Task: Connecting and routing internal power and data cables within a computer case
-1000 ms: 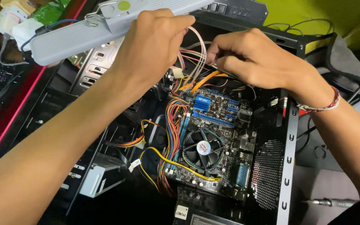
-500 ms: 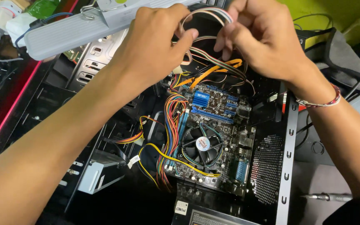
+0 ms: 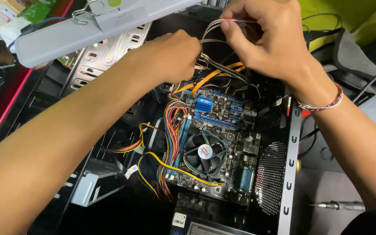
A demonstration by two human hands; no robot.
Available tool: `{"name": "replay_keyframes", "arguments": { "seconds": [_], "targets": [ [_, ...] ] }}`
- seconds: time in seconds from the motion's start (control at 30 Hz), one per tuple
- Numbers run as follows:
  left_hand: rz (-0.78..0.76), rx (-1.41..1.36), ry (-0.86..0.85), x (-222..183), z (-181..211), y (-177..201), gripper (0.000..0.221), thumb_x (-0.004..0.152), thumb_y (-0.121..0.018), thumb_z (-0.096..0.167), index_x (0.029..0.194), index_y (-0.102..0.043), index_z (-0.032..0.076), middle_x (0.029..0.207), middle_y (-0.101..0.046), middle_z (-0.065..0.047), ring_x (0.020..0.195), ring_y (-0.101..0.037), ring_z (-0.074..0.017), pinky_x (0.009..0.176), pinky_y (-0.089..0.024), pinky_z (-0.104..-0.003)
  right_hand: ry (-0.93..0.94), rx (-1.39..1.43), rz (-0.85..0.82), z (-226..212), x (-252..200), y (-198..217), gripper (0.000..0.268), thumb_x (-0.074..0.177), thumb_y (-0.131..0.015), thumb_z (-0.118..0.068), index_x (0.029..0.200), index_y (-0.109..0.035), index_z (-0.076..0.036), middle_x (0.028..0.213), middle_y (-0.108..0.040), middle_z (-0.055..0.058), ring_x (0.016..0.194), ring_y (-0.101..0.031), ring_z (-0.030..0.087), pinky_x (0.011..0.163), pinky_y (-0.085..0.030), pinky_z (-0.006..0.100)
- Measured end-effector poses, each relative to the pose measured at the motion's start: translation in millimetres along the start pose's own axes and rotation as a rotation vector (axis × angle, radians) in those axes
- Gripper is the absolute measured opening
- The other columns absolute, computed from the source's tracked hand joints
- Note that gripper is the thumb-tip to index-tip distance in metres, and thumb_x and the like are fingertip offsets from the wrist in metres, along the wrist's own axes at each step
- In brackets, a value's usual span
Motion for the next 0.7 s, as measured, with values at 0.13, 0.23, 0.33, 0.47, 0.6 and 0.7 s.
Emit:
{"name": "replay_keyframes", "arguments": {
  "seconds": [0.13,0.23,0.33,0.47,0.6,0.7],
  "targets": [
    [-0.105,0.004,0.0,40,0,-26,0.029,0.077,-0.037,0.01,0.098,-0.057,0.006,0.094,-0.056,-0.018,0.079,-0.058,-0.0404,0.059,-0.046,-0.046,-0.057,0.016,0.007,10,-2,1,0.012,0.094,-0.057,0.002,0.083,-0.057,-0.001,0.06,-0.041,0.002,0.052,-0.035,0.011,0.051,-0.025,0.025],
    [-0.278,0.154,-0.078,65,7,-56,0.043,0.078,-0.032,0.008,0.119,-0.044,0.004,0.119,-0.048,-0.014,0.101,-0.052,-0.0336,0.075,-0.046,-0.042,-0.023,0.054,-0.039,8,-1,-4,0.01,0.089,-0.056,0.005,0.08,-0.059,-0.001,0.061,-0.047,0.002,0.051,-0.037,0.011,0.05,-0.027,0.025],
    [-0.287,0.168,-0.094,70,9,-60,0.051,0.077,-0.036,0.007,0.127,-0.04,0.016,0.127,-0.043,-0.01,0.111,-0.047,-0.0306,0.082,-0.043,-0.042,-0.009,0.048,-0.159,6,0,-15,0.004,0.082,-0.057,0.001,0.079,-0.058,-0.001,0.063,-0.051,0.005,0.051,-0.04,0.013,0.049,-0.028,0.026],
    [-0.35,0.165,-0.058,54,5,-58,0.064,0.078,-0.031,0.004,0.135,-0.021,0.031,0.14,-0.021,-0.001,0.125,-0.029,-0.026,0.095,-0.033,-0.042,-0.05,0.032,-0.218,11,-1,-21,0.006,0.078,-0.056,0.0,0.074,-0.058,-0.003,0.059,-0.05,0.003,0.05,-0.039,0.013,0.049,-0.029,0.026],
    [-0.286,0.218,-0.135,78,4,-70,0.059,0.077,-0.038,0.004,0.132,-0.031,0.024,0.133,-0.036,-0.004,0.115,-0.042,-0.0267,0.086,-0.041,-0.039,-0.078,-0.01,-0.183,19,-5,-20,0.008,0.074,-0.054,0.002,0.076,-0.059,-0.004,0.067,-0.054,0.003,0.058,-0.044,0.013,0.052,-0.03,0.026],
    [-0.344,0.267,-0.077,70,2,-68,0.061,0.076,-0.039,0.001,0.131,-0.031,0.024,0.132,-0.037,-0.003,0.114,-0.044,-0.0277,0.081,-0.045,-0.044,-0.117,0.019,-0.199,22,-7,-22,0.009,0.073,-0.054,0.002,0.077,-0.059,-0.003,0.065,-0.051,0.002,0.054,-0.039,0.011,0.049,-0.028,0.024]
  ]
}}
Point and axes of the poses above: each hand's wrist, its own x-axis towards the middle knuckle, its own y-axis out of the back of the hand, z = x × y, the point moved 10 cm from there along x, towards the middle knuckle
